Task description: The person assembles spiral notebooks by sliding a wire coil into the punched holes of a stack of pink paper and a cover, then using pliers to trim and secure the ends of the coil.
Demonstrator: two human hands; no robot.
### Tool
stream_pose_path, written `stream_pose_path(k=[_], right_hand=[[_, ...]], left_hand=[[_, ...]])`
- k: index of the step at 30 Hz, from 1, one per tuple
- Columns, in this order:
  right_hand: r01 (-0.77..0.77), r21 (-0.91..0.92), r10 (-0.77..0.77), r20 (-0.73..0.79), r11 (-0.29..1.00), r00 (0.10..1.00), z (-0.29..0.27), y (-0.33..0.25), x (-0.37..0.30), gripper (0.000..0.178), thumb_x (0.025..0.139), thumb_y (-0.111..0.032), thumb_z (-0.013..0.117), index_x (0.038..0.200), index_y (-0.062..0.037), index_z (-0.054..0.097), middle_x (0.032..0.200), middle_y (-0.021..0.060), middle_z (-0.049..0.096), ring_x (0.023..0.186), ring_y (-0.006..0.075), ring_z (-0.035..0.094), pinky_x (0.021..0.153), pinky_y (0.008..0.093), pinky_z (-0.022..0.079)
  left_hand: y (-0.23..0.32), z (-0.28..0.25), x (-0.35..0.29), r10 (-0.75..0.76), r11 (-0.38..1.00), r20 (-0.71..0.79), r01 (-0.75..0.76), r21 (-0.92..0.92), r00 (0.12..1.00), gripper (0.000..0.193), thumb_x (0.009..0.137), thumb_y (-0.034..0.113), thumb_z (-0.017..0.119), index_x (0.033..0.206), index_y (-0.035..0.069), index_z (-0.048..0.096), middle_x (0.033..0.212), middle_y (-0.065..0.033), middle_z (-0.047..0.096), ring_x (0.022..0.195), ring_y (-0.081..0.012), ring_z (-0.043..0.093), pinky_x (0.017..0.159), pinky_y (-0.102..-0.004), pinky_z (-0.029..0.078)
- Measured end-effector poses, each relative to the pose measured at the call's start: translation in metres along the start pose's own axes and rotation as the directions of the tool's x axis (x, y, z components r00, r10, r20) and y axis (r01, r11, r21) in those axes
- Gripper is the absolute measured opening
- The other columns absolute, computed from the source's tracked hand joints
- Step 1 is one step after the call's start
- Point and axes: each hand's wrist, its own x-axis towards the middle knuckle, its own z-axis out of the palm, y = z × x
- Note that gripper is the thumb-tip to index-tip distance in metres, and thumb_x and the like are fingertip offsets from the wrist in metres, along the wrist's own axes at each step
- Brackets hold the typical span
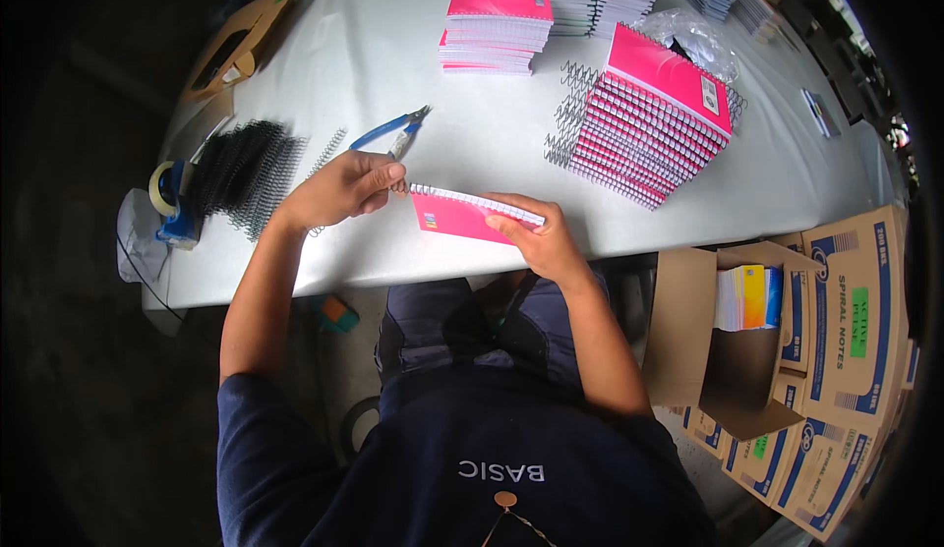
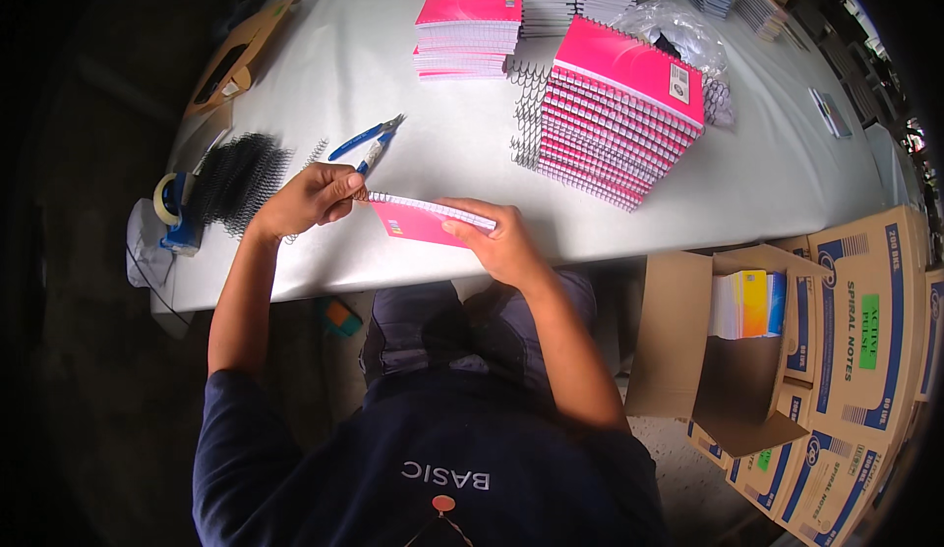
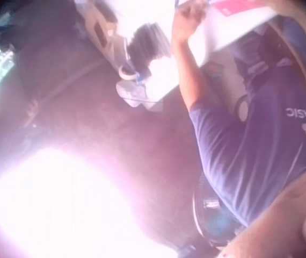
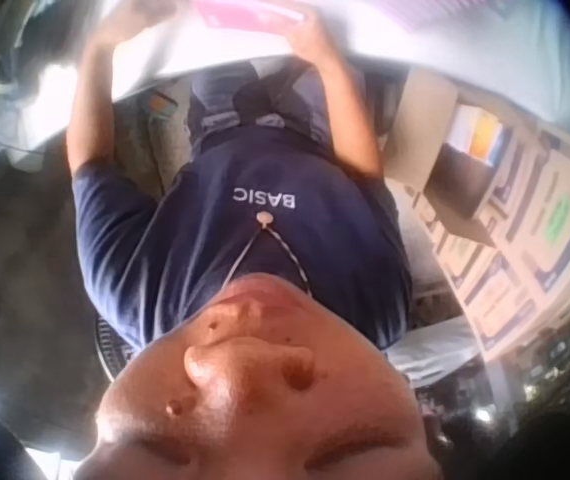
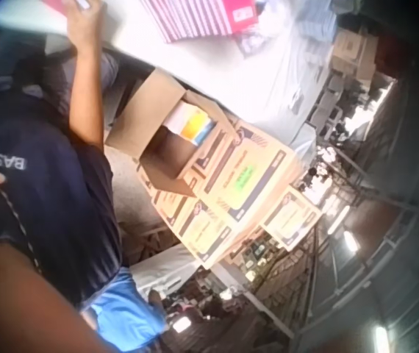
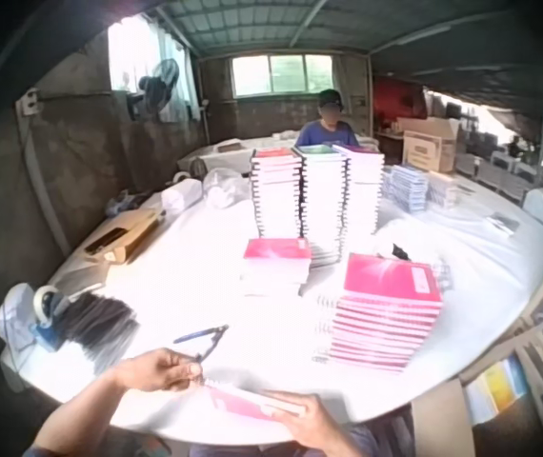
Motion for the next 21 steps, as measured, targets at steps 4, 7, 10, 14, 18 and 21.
stream_pose_path(k=[4,7,10,14,18,21], right_hand=[[-0.014,-0.005,0.014,0.002,1.000,1.000,0.000,-0.001,-0.001,0.025,0.088,-0.004,0.060,0.111,0.0030,0.062,0.099,0.0065,0.068,0.088,0.0086,0.058,0.081,0.0234,0.047],[-0.012,-0.009,0.012,-0.009,1.000,1.000,0.002,-0.003,-0.002,0.025,0.087,-0.003,0.060,0.111,0.0029,0.062,0.100,0.0082,0.068,0.088,0.0091,0.059,0.081,0.0240,0.048],[0.098,-0.094,-0.100,-0.019,0.991,0.995,0.008,-0.002,-0.005,0.027,0.086,0.000,0.060,0.112,0.0012,0.062,0.102,0.0124,0.068,0.091,0.0137,0.063,0.081,0.0261,0.049],[0.258,-0.273,-0.277,-0.033,0.927,0.960,0.017,0.002,-0.013,0.033,0.082,0.006,0.058,0.113,-0.0029,0.063,0.105,0.0165,0.066,0.096,0.0276,0.065,0.081,0.0315,0.051],[0.375,-0.353,-0.410,-0.025,0.857,0.912,0.030,-0.001,-0.018,0.037,0.078,0.010,0.055,0.111,-0.0037,0.063,0.106,0.0152,0.066,0.096,0.0304,0.064,0.080,0.0350,0.052],[0.338,-0.340,-0.387,-0.086,0.877,0.918,0.031,0.011,-0.021,0.038,0.077,0.010,0.055,0.112,-0.0037,0.063,0.106,0.0150,0.066,0.096,0.0298,0.065,0.080,0.0355,0.052]], left_hand=[[0.004,-0.008,0.006,-0.213,0.977,0.124,0.209,0.046,0.969,0.027,0.087,0.031,0.065,0.090,0.004,0.062,0.072,0.0002,0.054,0.065,-0.0061,0.049,0.058,-0.0197,0.038],[0.001,0.004,0.004,0.286,0.958,-0.074,-0.281,0.061,0.955,0.026,0.084,0.029,0.067,0.093,0.005,0.063,0.077,-0.0027,0.060,0.075,-0.0122,0.055,0.066,-0.0251,0.044],[0.022,0.020,-0.006,0.602,0.733,-0.160,-0.462,0.499,0.782,0.032,0.074,0.026,0.075,0.095,0.004,0.064,0.085,-0.0045,0.061,0.090,-0.0180,0.055,0.087,-0.0337,0.040],[0.033,0.032,-0.017,0.435,0.471,-0.044,-0.186,0.862,0.899,0.051,0.071,0.037,0.075,0.109,0.006,0.061,0.116,-0.0129,0.056,0.117,-0.0307,0.046,0.102,-0.0461,0.028],[-0.010,0.062,-0.010,0.811,0.277,-0.309,0.138,0.951,0.496,0.108,0.062,0.069,0.064,0.137,0.000,0.029,0.144,-0.0286,0.020,0.133,-0.0496,0.019,0.106,-0.0617,0.011],[-0.073,0.121,-0.032,0.407,0.391,-0.024,-0.151,0.908,0.913,0.109,0.070,0.081,0.037,0.140,-0.001,0.028,0.143,-0.0312,0.027,0.129,-0.0511,0.027,0.099,-0.0693,0.017]])
